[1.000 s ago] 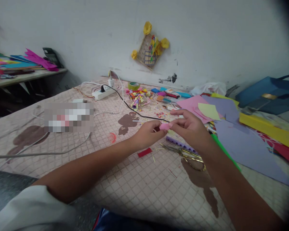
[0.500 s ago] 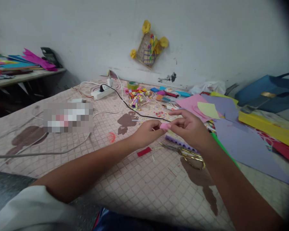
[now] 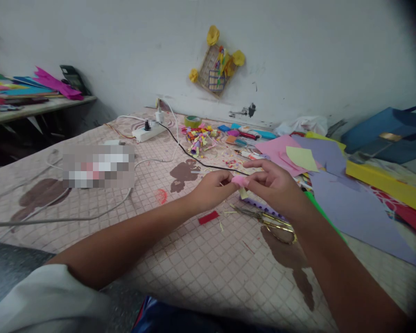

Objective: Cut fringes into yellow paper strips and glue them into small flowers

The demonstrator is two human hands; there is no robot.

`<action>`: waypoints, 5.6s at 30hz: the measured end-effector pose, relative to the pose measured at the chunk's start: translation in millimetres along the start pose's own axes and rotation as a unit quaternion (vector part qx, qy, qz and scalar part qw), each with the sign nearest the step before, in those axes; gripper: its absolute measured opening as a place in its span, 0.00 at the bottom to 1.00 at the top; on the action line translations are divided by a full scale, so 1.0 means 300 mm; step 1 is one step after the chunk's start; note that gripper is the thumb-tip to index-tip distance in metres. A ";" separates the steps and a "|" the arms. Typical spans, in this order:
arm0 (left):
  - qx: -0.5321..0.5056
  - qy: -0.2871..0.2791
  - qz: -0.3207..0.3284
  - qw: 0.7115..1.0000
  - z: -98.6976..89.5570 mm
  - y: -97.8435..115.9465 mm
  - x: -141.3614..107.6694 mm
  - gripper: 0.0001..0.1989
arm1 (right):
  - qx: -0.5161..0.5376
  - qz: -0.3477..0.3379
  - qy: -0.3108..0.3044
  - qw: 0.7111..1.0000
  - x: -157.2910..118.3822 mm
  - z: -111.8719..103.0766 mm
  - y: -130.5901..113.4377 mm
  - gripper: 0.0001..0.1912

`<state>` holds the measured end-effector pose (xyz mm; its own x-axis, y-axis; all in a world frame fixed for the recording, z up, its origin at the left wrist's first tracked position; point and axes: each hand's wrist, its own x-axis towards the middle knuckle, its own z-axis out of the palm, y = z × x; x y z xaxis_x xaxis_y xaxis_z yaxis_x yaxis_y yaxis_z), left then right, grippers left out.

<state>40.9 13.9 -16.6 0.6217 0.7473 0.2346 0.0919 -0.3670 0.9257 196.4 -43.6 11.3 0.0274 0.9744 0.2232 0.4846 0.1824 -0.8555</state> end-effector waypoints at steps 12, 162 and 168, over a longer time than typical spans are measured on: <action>0.007 -0.018 -0.003 1.000 0.000 -0.003 -0.001 0.13 | -0.006 0.004 -0.014 1.000 -0.008 -0.003 0.013 0.20; 0.117 0.022 0.044 0.992 0.003 -0.002 -0.004 0.11 | -0.156 -0.010 -0.168 0.973 -0.023 -0.044 -0.002 0.10; 0.100 0.009 0.054 0.994 -0.003 -0.002 -0.003 0.13 | -0.156 -0.018 -0.157 0.975 -0.028 -0.052 -0.016 0.08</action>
<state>39.6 13.9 -17.3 0.6231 0.7067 0.3352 0.1794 -0.5462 0.8182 207.5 -54.7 20.9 -0.2411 0.9690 0.0546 0.7241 0.2170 -0.6546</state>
